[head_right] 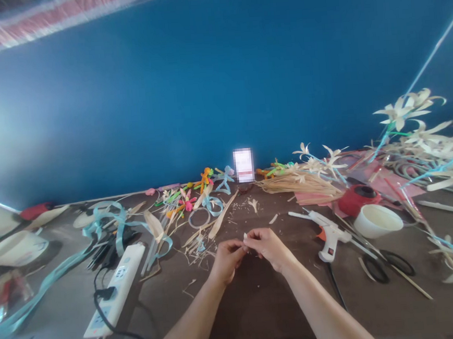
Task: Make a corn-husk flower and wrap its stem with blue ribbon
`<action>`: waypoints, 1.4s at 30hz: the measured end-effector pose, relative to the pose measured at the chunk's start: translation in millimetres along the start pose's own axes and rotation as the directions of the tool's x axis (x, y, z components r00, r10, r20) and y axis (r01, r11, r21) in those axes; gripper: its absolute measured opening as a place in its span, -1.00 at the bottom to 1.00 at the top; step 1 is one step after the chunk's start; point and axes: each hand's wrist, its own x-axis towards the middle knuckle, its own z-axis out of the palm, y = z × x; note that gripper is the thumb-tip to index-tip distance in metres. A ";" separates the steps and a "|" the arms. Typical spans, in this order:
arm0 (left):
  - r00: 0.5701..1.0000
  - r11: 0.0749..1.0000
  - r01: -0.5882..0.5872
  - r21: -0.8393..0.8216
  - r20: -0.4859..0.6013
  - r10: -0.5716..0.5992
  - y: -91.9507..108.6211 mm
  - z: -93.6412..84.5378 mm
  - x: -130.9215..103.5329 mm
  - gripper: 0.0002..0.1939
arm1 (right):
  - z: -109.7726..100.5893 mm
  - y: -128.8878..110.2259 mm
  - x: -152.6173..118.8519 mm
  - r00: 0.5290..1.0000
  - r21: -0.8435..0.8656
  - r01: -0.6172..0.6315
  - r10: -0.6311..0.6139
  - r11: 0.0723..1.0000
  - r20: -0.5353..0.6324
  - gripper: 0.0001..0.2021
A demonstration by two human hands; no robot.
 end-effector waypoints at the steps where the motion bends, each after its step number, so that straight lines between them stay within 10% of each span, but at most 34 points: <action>1: 1.000 1.000 -0.002 -0.003 -0.008 0.002 0.5 0.1 0.0 -0.71 | -0.6 -0.8 -0.8 1.000 0.007 0.003 -0.003 1.000 0.005 -0.83; 29: 0.999 0.987 0.031 -0.157 -0.012 -0.033 15.7 0.4 -2.8 -0.72 | 15.8 21.2 -14.3 0.995 0.075 0.016 -0.008 0.997 -0.096 -0.81; 35: 0.980 0.983 -0.037 -0.179 -0.200 0.001 14.5 -3.5 3.8 -0.69 | -10.6 18.8 -5.6 0.961 -0.295 0.099 -0.168 0.950 -0.219 -0.79; 42: 0.959 0.980 -0.109 -0.165 -0.277 0.060 11.3 -7.4 7.6 -0.66 | -21.9 19.2 -4.8 0.926 -0.780 0.104 -0.347 0.617 -0.151 -0.84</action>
